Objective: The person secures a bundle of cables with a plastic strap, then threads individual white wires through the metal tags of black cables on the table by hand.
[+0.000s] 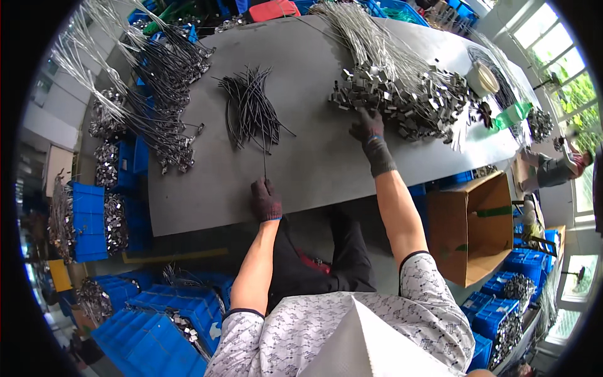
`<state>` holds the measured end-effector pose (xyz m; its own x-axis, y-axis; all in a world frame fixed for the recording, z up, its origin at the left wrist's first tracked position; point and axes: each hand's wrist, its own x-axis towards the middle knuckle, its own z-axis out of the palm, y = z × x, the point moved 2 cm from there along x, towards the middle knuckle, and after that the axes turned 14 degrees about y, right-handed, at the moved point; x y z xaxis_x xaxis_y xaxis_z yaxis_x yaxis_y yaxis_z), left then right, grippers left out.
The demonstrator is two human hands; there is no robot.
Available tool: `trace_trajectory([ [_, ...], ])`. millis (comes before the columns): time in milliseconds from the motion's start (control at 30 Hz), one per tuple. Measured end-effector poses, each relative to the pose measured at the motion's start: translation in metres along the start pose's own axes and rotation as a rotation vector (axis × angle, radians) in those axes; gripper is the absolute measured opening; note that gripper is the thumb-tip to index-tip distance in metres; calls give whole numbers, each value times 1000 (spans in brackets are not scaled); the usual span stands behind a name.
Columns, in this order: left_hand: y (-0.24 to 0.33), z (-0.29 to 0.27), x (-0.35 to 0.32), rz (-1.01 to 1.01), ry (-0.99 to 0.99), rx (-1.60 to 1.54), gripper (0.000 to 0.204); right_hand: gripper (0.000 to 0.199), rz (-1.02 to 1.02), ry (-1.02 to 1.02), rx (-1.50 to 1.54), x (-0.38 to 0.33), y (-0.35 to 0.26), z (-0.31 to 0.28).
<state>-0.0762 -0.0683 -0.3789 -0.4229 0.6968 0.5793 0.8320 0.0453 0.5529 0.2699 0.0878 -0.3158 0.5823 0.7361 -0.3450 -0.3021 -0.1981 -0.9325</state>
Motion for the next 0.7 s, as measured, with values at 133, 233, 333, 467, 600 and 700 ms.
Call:
trace_trajectory([
  [133, 5, 17, -1, 30, 18, -75, 15, 47, -269, -196, -594, 77, -13, 28],
  [233, -2, -6, 5, 62, 8, 16, 15, 35, -738, -121, -1294, 63, 18, 64],
  [333, 51, 33, 5, 83, 4, -218, 15, 24, -177, 2, 146, 161, 23, -49],
  [467, -9, -5, 5, 34, 45, -58, 18, 25, -162, -372, -413, 19, 66, -29],
  [600, -4, -3, 4, -6, 46, -96, 18, 28, -38, -587, -242, -96, 91, -111],
  [700, -1, -2, 4, -85, 21, -170, 19, 28, -470, -712, -604, -170, 91, -163],
])
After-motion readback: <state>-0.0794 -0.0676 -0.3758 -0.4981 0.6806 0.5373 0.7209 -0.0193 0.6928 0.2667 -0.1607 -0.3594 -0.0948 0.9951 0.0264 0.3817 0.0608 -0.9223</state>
